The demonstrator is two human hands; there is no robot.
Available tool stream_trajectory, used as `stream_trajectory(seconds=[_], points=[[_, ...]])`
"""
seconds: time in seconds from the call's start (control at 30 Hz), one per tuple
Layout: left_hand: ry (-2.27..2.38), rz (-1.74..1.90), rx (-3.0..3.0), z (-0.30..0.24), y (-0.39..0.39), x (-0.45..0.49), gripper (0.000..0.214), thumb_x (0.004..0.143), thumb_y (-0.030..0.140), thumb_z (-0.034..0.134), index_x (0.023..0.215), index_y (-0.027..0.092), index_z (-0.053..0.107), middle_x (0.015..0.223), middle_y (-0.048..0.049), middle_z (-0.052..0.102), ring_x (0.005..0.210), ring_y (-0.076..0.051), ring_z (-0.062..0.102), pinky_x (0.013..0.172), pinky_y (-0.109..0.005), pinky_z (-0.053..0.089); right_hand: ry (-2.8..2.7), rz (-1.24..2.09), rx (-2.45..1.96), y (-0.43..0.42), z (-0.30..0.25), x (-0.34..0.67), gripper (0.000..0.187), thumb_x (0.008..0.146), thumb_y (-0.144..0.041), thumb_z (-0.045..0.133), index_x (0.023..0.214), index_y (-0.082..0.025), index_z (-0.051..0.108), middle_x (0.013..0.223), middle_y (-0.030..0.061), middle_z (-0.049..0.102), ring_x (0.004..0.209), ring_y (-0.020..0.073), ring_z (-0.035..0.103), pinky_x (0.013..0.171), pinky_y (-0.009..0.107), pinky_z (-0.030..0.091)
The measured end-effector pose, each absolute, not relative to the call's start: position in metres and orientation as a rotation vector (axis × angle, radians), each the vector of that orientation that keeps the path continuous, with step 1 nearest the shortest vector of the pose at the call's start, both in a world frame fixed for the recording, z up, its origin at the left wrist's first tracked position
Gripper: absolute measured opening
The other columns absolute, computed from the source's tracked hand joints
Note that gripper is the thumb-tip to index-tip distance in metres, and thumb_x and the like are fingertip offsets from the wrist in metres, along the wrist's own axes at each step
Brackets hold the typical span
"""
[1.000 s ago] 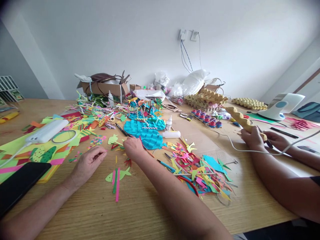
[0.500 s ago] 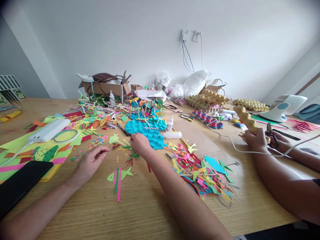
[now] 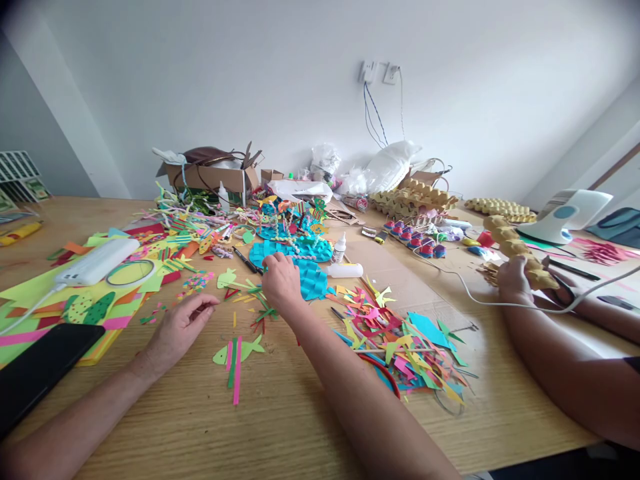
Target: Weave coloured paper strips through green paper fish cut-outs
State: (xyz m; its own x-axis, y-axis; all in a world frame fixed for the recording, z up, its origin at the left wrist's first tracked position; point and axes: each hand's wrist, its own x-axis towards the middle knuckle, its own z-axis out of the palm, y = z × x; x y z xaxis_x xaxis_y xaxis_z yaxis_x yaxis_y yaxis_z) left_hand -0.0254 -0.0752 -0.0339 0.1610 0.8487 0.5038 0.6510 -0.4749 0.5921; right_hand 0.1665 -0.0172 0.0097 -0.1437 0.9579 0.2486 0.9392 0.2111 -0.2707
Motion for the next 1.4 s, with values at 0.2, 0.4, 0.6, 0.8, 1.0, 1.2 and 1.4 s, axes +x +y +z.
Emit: stream_trajectory(seconds=[0.2, 0.4, 0.6, 0.8, 1.0, 1.2, 1.4], points=[[1.423, 1.213, 2.209, -0.033, -0.076, -0.024, 0.017, 0.078, 0.022, 0.042, 0.079, 0.018, 0.058, 0.074, -0.0026, 0.064, 0.068, -0.016, 0.060, 0.061, -0.025, 0.046, -2.020, 0.241, -1.805, -0.006, 0.005, 0.177, 0.029, 0.085, -0.030, 0.035, 0.079, -0.016, 0.060, 0.071, 0.0028, 0.061, 0.069, 0.0149, 0.055, 0.059, 0.022, 0.035], [1.409, 1.197, 2.230, -0.034, -0.075, -0.025, 0.018, 0.080, 0.023, 0.041, 0.080, 0.017, 0.058, 0.075, -0.0029, 0.063, 0.068, -0.016, 0.059, 0.062, -0.025, 0.046, -2.002, 0.383, -1.685, -0.008, -0.005, 0.183, 0.040, 0.069, -0.006, 0.049, 0.106, -0.020, 0.055, 0.102, 0.0052, 0.060, 0.087, 0.0167, 0.054, 0.069, 0.023, 0.037], [1.398, 1.219, 2.205, -0.035, -0.075, -0.025, 0.017, 0.079, 0.024, 0.042, 0.079, 0.018, 0.058, 0.075, -0.0028, 0.064, 0.069, -0.016, 0.059, 0.063, -0.026, 0.046, -1.871, 0.703, -1.555, -0.009, -0.006, 0.189, 0.032, 0.066, -0.007, 0.052, 0.093, -0.021, 0.063, 0.087, 0.0015, 0.063, 0.082, 0.0173, 0.056, 0.074, 0.026, 0.039], [1.375, 1.251, 2.199, -0.039, -0.074, -0.025, 0.016, 0.078, 0.024, 0.043, 0.079, 0.019, 0.059, 0.074, -0.0024, 0.065, 0.068, -0.017, 0.060, 0.063, -0.026, 0.047, -1.525, 1.143, -1.353, -0.011, -0.004, 0.192, 0.019, 0.074, -0.032, 0.047, 0.071, -0.017, 0.058, 0.075, 0.0026, 0.064, 0.074, 0.0153, 0.060, 0.064, 0.025, 0.044], [1.375, 1.246, 2.210, -0.037, -0.074, -0.024, 0.017, 0.079, 0.023, 0.042, 0.079, 0.018, 0.058, 0.075, -0.0034, 0.065, 0.069, -0.017, 0.060, 0.063, -0.026, 0.046, -1.269, 1.419, -1.163, -0.012, -0.010, 0.192, 0.013, 0.058, -0.026, 0.059, 0.067, -0.018, 0.053, 0.065, 0.0001, 0.063, 0.061, 0.0112, 0.059, 0.055, 0.020, 0.043], [1.388, 1.225, 2.201, -0.036, -0.075, -0.024, 0.016, 0.078, 0.024, 0.042, 0.078, 0.018, 0.058, 0.075, -0.0032, 0.065, 0.068, -0.017, 0.060, 0.063, -0.026, 0.046, -1.199, 1.538, -1.095, -0.013, -0.012, 0.194, 0.021, 0.052, -0.020, 0.064, 0.069, -0.018, 0.052, 0.068, -0.0004, 0.064, 0.060, 0.0106, 0.060, 0.051, 0.018, 0.041], [1.410, 1.210, 2.169, -0.039, -0.075, -0.023, 0.016, 0.078, 0.025, 0.043, 0.078, 0.019, 0.058, 0.075, -0.0026, 0.065, 0.068, -0.017, 0.060, 0.065, -0.027, 0.047, -1.290, 1.481, -1.091, -0.014, -0.011, 0.193, 0.039, 0.058, -0.012, 0.059, 0.096, -0.020, 0.051, 0.064, -0.0043, 0.062, 0.058, 0.0102, 0.059, 0.054, 0.020, 0.042]])
